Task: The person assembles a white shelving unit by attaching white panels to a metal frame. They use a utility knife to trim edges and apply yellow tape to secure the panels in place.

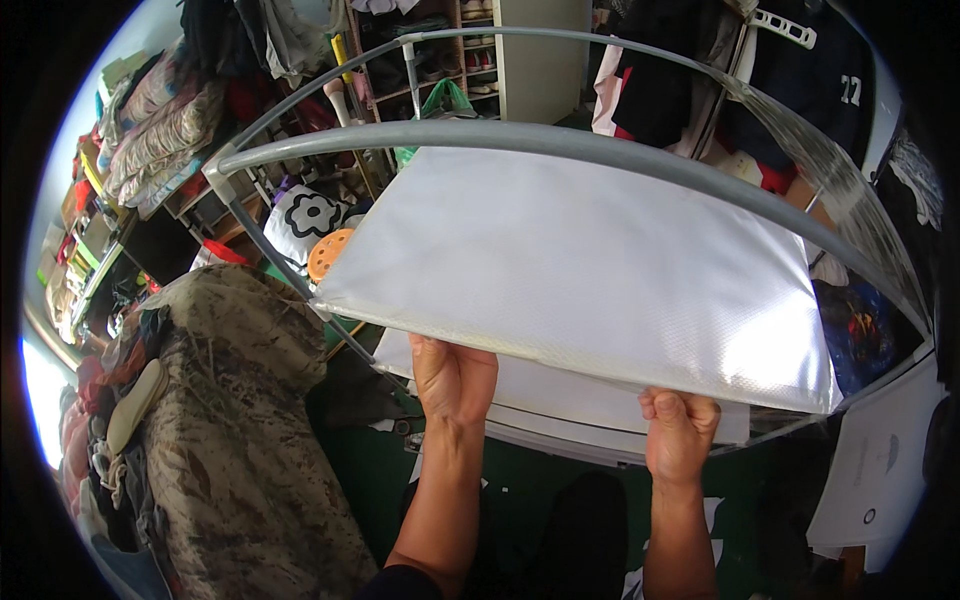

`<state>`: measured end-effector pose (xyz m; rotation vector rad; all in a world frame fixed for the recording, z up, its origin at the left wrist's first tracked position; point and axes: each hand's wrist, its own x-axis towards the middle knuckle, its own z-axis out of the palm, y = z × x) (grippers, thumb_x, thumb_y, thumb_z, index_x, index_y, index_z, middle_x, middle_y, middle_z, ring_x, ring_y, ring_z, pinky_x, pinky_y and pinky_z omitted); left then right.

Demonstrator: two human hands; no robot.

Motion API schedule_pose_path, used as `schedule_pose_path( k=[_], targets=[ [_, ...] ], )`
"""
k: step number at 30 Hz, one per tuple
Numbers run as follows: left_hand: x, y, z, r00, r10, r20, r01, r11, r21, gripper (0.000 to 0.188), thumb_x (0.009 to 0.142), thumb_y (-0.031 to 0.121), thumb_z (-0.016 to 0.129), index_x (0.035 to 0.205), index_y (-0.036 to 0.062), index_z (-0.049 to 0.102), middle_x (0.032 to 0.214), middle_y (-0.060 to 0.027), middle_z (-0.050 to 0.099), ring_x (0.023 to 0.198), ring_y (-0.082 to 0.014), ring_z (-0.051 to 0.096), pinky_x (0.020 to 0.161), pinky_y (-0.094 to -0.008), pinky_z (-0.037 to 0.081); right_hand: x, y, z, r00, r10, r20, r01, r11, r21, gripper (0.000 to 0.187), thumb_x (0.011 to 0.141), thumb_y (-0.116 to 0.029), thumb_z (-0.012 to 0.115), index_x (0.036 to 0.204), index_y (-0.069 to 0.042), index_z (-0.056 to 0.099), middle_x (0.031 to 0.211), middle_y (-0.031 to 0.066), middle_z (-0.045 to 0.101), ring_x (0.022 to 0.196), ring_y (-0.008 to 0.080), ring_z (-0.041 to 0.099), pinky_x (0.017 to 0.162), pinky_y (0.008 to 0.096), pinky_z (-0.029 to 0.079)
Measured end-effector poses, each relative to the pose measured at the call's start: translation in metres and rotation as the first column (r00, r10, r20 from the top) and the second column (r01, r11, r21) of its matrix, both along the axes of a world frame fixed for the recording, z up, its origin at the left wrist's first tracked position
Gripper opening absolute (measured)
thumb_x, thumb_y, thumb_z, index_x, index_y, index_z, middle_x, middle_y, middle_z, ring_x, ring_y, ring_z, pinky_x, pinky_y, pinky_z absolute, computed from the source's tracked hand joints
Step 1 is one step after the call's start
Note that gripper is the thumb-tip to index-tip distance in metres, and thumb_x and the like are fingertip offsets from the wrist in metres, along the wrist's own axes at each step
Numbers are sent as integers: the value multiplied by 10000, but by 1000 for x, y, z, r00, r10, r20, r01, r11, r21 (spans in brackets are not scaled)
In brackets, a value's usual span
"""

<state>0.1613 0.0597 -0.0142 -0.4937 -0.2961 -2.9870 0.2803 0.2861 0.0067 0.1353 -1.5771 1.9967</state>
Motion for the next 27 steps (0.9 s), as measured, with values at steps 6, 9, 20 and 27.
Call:
schedule_pose_path(
  k=[6,9,20,27],
  targets=[
    [2,4,6,992,-100,72,93,990,102,494,952,135,729,1405,121,533,1384,2,621,1284,-186,595,1141,-407,493,-3,-3,2,1000,15,-7,-15,1000,-26,236,952,-228,760,867,-20,688,791,50,634,682,138,500,657,320,447],
    [4,3,-2,996,-77,55,72,994,87,509,940,148,749,1403,126,539,1388,5,619,1281,-185,593,1145,-416,483,-2,-4,5,1000,30,5,-30,999,-13,234,953,-224,758,868,-16,691,795,52,642,682,138,505,654,319,449],
    [18,23,8,994,-90,-63,79,985,-155,455,917,214,777,1329,158,592,1334,16,656,1246,-167,623,1106,-389,529,-2,1,2,1000,6,16,-7,999,36,180,951,-177,750,901,-6,725,810,87,698,704,140,588,678,314,492],
    [14,21,4,986,-129,-106,111,981,-157,454,931,204,756,1344,152,574,1326,15,661,1232,-145,636,1091,-356,556,-6,1,2,1000,-17,-23,18,999,42,224,935,-227,778,897,-12,729,812,92,703,702,138,591,677,310,493]
  ],
)
